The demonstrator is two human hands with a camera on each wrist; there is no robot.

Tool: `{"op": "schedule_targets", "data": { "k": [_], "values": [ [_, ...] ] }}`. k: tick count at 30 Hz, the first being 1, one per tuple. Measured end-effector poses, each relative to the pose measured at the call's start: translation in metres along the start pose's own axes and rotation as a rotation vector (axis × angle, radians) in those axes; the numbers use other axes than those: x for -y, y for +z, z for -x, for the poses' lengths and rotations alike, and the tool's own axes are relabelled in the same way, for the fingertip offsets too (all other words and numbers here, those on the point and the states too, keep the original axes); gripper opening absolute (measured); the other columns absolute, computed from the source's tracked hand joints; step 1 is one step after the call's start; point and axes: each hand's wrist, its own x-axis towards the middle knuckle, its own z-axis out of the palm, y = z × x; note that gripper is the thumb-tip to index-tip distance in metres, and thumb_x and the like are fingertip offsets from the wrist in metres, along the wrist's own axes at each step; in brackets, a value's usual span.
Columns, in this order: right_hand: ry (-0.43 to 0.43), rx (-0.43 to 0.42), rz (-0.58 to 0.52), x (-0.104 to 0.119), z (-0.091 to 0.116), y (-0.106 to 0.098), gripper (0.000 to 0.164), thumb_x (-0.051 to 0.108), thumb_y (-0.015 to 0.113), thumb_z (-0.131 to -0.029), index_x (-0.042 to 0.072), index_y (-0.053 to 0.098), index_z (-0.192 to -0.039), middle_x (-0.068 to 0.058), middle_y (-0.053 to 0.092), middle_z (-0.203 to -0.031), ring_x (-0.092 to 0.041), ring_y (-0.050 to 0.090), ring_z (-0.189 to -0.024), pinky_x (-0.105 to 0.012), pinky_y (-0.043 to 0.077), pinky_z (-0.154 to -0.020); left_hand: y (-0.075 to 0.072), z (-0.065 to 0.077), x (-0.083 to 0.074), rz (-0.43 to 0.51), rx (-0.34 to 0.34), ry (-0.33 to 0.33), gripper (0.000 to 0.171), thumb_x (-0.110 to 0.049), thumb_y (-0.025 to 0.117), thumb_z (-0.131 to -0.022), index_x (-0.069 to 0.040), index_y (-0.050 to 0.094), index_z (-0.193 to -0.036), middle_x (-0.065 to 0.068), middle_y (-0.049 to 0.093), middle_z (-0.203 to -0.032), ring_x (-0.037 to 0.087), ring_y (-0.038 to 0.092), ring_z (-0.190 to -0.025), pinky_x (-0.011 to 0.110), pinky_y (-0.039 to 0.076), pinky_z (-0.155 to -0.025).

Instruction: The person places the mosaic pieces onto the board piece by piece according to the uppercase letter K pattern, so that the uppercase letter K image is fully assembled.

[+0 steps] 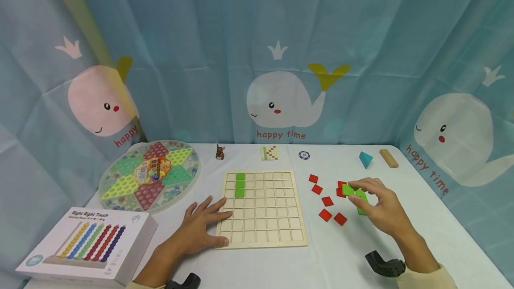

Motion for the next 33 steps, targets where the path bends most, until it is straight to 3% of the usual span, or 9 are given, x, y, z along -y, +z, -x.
{"op": "schedule_targets", "data": {
  "k": [5, 12, 24, 33],
  "values": [
    [-0.053, 0.003, -0.046, 0.02, -0.005, 0.002, 0.037, 0.002, 0.078, -0.079, 0.007, 0.07, -0.115, 0.002, 0.066, -0.104, -0.009, 0.048, -0.101, -0.014, 0.039, -0.083, -0.001, 0.0, -0.001, -0.001, 0.004, -0.003, 0.076, -0.065, 0.075, -0.066, -0.024, 0.065, -0.129, 0.0, 0.037, -0.151, 0.039, 0.017, -0.142, 0.063, 0.0, -0.105],
    [-0.075, 0.001, -0.077, 0.039, -0.012, 0.013, 0.037, 0.003, 0.08, -0.078, 0.007, 0.07, -0.113, 0.005, 0.065, -0.103, -0.01, 0.05, -0.102, -0.011, 0.041, -0.084, -0.001, -0.001, -0.003, -0.002, 0.007, -0.009, 0.075, -0.065, 0.074, -0.067, -0.024, 0.065, -0.129, 0.0, 0.037, -0.151, 0.038, 0.017, -0.142, 0.062, 0.0, -0.106],
    [-0.115, 0.048, -0.151, 0.073, -0.031, 0.053, 0.033, 0.006, 0.08, -0.078, 0.009, 0.072, -0.11, 0.011, 0.065, -0.103, -0.011, 0.051, -0.101, -0.03, 0.048, -0.08, -0.002, 0.002, -0.002, 0.004, -0.001, 0.003, 0.073, -0.064, 0.075, -0.068, -0.024, 0.065, -0.129, 0.001, 0.037, -0.151, 0.04, 0.017, -0.141, 0.063, 0.0, -0.105],
    [-0.096, 0.141, -0.254, 0.092, -0.044, 0.098, 0.029, 0.009, 0.077, -0.082, 0.009, 0.071, -0.11, 0.011, 0.066, -0.104, -0.012, 0.052, -0.101, -0.043, 0.048, -0.081, -0.001, 0.002, -0.002, 0.008, 0.002, -0.005, 0.073, -0.063, 0.076, -0.068, -0.023, 0.066, -0.128, 0.001, 0.038, -0.151, 0.039, 0.017, -0.142, 0.063, -0.001, -0.105]
  ]
}}
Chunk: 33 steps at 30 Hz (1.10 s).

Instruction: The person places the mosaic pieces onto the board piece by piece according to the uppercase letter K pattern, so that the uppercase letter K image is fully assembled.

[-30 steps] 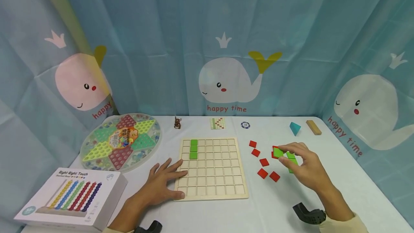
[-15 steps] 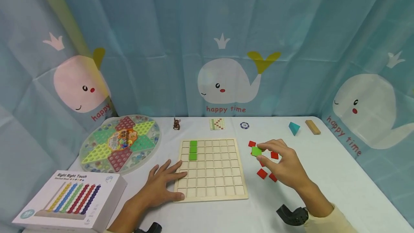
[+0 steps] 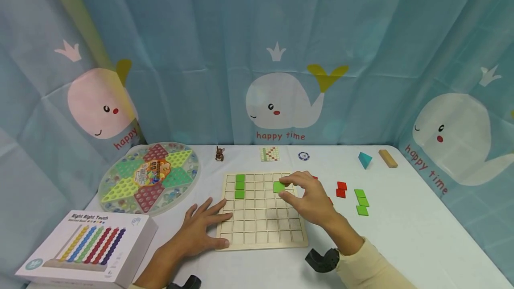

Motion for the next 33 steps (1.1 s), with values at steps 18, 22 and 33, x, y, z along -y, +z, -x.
{"op": "schedule_targets", "data": {
  "k": [18, 22, 33],
  "values": [
    [0.115, 0.187, -0.065, -0.014, -0.025, 0.089, 0.024, 0.013, 0.073, -0.085, 0.004, 0.072, -0.107, -0.006, 0.068, -0.098, -0.026, 0.056, -0.094, -0.041, 0.047, -0.079, 0.0, 0.0, -0.002, -0.011, -0.003, 0.009, 0.071, -0.063, 0.074, -0.069, -0.023, 0.066, -0.128, 0.003, 0.039, -0.15, 0.041, 0.019, -0.141, 0.064, 0.001, -0.104],
    [0.132, 0.237, 0.001, -0.018, -0.029, 0.101, 0.024, 0.015, 0.073, -0.085, 0.005, 0.073, -0.107, -0.003, 0.067, -0.094, -0.019, 0.056, -0.089, -0.035, 0.048, -0.078, -0.001, 0.001, -0.002, -0.015, 0.004, 0.003, 0.072, -0.063, 0.074, -0.069, -0.023, 0.066, -0.128, 0.002, 0.038, -0.151, 0.04, 0.018, -0.141, 0.063, 0.0, -0.105],
    [0.14, 0.301, 0.135, -0.019, -0.033, 0.117, 0.02, 0.015, 0.077, -0.081, 0.007, 0.075, -0.1, 0.008, 0.06, -0.08, -0.008, 0.051, -0.077, -0.025, 0.045, -0.067, -0.001, 0.0, -0.001, -0.014, 0.008, 0.007, 0.073, -0.064, 0.073, -0.069, -0.024, 0.065, -0.129, 0.001, 0.038, -0.151, 0.04, 0.018, -0.141, 0.063, 0.001, -0.105]
  ]
}}
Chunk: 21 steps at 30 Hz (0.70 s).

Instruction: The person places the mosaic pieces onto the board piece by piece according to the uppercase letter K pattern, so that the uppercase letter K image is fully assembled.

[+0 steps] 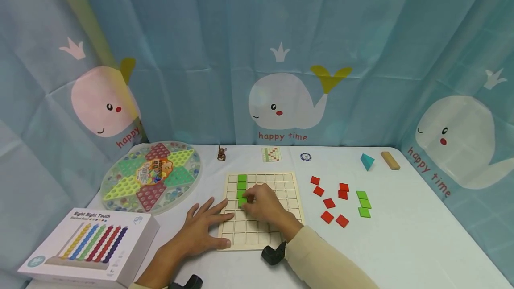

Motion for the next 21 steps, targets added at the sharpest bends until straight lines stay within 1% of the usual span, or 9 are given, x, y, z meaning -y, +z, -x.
{"op": "schedule_targets", "data": {
  "k": [4, 6, 10, 12, 14, 17, 18, 20, 21],
  "values": [
    [0.001, 0.003, 0.046, 0.002, 0.0, 0.002, 0.021, 0.017, 0.076, -0.081, 0.009, 0.076, -0.1, 0.009, 0.06, -0.08, -0.009, 0.049, -0.08, -0.027, 0.044, -0.069, 0.0, 0.0, 0.0, -0.004, -0.004, 0.006, 0.073, -0.064, 0.074, -0.069, -0.024, 0.065, -0.128, 0.001, 0.038, -0.151, 0.04, 0.018, -0.141, 0.063, 0.001, -0.105],
    [-0.001, 0.007, 0.046, 0.003, 0.0, 0.003, 0.023, 0.017, 0.076, -0.081, 0.009, 0.076, -0.102, 0.011, 0.059, -0.079, -0.009, 0.048, -0.079, -0.027, 0.043, -0.068, 0.0, 0.0, 0.0, -0.002, -0.005, 0.006, 0.073, -0.064, 0.074, -0.068, -0.024, 0.065, -0.128, 0.001, 0.039, -0.151, 0.04, 0.018, -0.141, 0.063, 0.001, -0.105],
    [-0.022, -0.007, -0.015, 0.003, 0.004, -0.001, 0.026, 0.017, 0.075, -0.082, 0.006, 0.074, -0.106, 0.012, 0.06, -0.08, -0.011, 0.05, -0.078, -0.028, 0.045, -0.069, 0.0, 0.0, 0.0, 0.002, -0.004, 0.004, 0.073, -0.064, 0.074, -0.069, -0.023, 0.065, -0.128, 0.002, 0.038, -0.151, 0.04, 0.018, -0.141, 0.064, 0.0, -0.105],
    [-0.049, -0.031, -0.059, 0.002, 0.008, -0.007, 0.027, 0.017, 0.074, -0.083, 0.005, 0.073, -0.107, 0.011, 0.062, -0.082, -0.012, 0.053, -0.08, -0.031, 0.046, -0.074, -0.001, 0.0, 0.0, 0.003, -0.003, 0.005, 0.072, -0.063, 0.074, -0.069, -0.023, 0.065, -0.128, 0.002, 0.038, -0.151, 0.04, 0.018, -0.141, 0.063, 0.0, -0.105],
    [-0.061, -0.051, -0.101, 0.002, 0.014, -0.015, 0.028, 0.018, 0.072, -0.084, 0.006, 0.073, -0.109, 0.01, 0.065, -0.086, -0.015, 0.055, -0.085, -0.034, 0.047, -0.078, -0.001, 0.0, -0.001, 0.005, -0.003, 0.01, 0.072, -0.063, 0.074, -0.069, -0.023, 0.066, -0.128, 0.003, 0.039, -0.15, 0.041, 0.018, -0.141, 0.064, 0.001, -0.105],
    [-0.084, -0.089, -0.151, 0.004, 0.025, -0.033, 0.028, 0.019, 0.072, -0.085, 0.009, 0.072, -0.111, 0.005, 0.067, -0.091, -0.019, 0.056, -0.091, -0.041, 0.047, -0.08, -0.002, 0.0, -0.002, 0.009, -0.003, 0.019, 0.072, -0.064, 0.073, -0.07, -0.023, 0.065, -0.128, 0.004, 0.039, -0.15, 0.042, 0.019, -0.14, 0.065, 0.002, -0.104],
    [-0.09, -0.105, -0.159, 0.004, 0.029, -0.039, 0.028, 0.019, 0.073, -0.085, 0.011, 0.072, -0.112, 0.004, 0.066, -0.092, -0.019, 0.055, -0.092, -0.041, 0.048, -0.078, -0.002, 0.0, -0.002, 0.011, -0.002, 0.021, 0.072, -0.064, 0.073, -0.07, -0.023, 0.065, -0.128, 0.004, 0.039, -0.15, 0.042, 0.019, -0.14, 0.065, 0.002, -0.104],
    [-0.103, -0.142, -0.175, 0.006, 0.038, -0.054, 0.029, 0.018, 0.074, -0.084, 0.014, 0.071, -0.113, 0.006, 0.066, -0.095, -0.018, 0.055, -0.094, -0.043, 0.048, -0.078, -0.002, 0.0, -0.003, 0.013, -0.002, 0.022, 0.073, -0.064, 0.073, -0.07, -0.022, 0.065, -0.129, 0.005, 0.039, -0.15, 0.042, 0.019, -0.14, 0.066, 0.002, -0.103],
    [-0.113, -0.163, -0.177, 0.007, 0.042, -0.061, 0.029, 0.018, 0.074, -0.084, 0.015, 0.071, -0.113, 0.009, 0.065, -0.095, -0.016, 0.054, -0.095, -0.044, 0.048, -0.079, -0.003, 0.0, -0.003, 0.015, -0.001, 0.019, 0.073, -0.064, 0.073, -0.07, -0.022, 0.065, -0.129, 0.005, 0.039, -0.15, 0.042, 0.019, -0.14, 0.065, 0.002, -0.104]
  ]
}}
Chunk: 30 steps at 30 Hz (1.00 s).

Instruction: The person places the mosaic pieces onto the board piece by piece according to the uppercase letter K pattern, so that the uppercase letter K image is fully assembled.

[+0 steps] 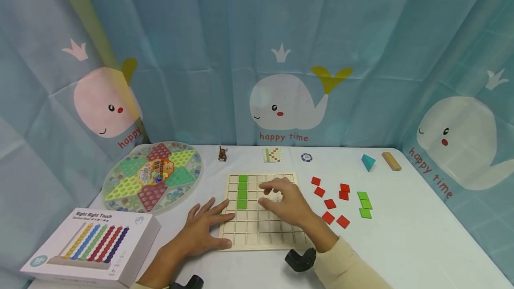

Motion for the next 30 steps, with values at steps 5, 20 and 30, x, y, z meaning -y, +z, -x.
{"op": "schedule_targets", "data": {
  "k": [5, 20, 30],
  "values": [
    [-0.1, -0.092, 0.007, 0.007, 0.014, -0.038, 0.031, 0.016, 0.075, -0.083, 0.017, 0.071, -0.114, 0.015, 0.063, -0.1, -0.012, 0.052, -0.098, -0.044, 0.045, -0.08, 0.0, 0.0, 0.001, -0.001, 0.002, -0.013, 0.074, -0.064, 0.074, -0.069, -0.022, 0.065, -0.129, 0.004, 0.039, -0.151, 0.041, 0.018, -0.141, 0.064, 0.001, -0.104],
    [-0.203, -0.197, 0.186, -0.021, 0.06, -0.112, 0.045, 0.005, 0.081, -0.075, 0.012, 0.068, -0.118, 0.004, 0.064, -0.109, -0.016, 0.051, -0.106, -0.027, 0.045, -0.085, 0.003, 0.0, 0.002, -0.005, -0.013, -0.006, 0.073, -0.064, 0.074, -0.068, -0.024, 0.065, -0.129, 0.002, 0.039, -0.151, 0.04, 0.019, -0.141, 0.064, 0.002, -0.104],
    [0.034, -0.317, 0.271, -0.064, 0.082, -0.146, 0.043, 0.005, 0.075, -0.082, 0.007, 0.065, -0.123, -0.005, 0.064, -0.105, -0.016, 0.048, -0.099, -0.028, 0.038, -0.078, 0.002, 0.0, 0.002, -0.004, -0.008, 0.001, 0.073, -0.064, 0.073, -0.069, -0.023, 0.065, -0.129, 0.003, 0.038, -0.151, 0.042, 0.019, -0.14, 0.066, 0.002, -0.103]
  ]
}}
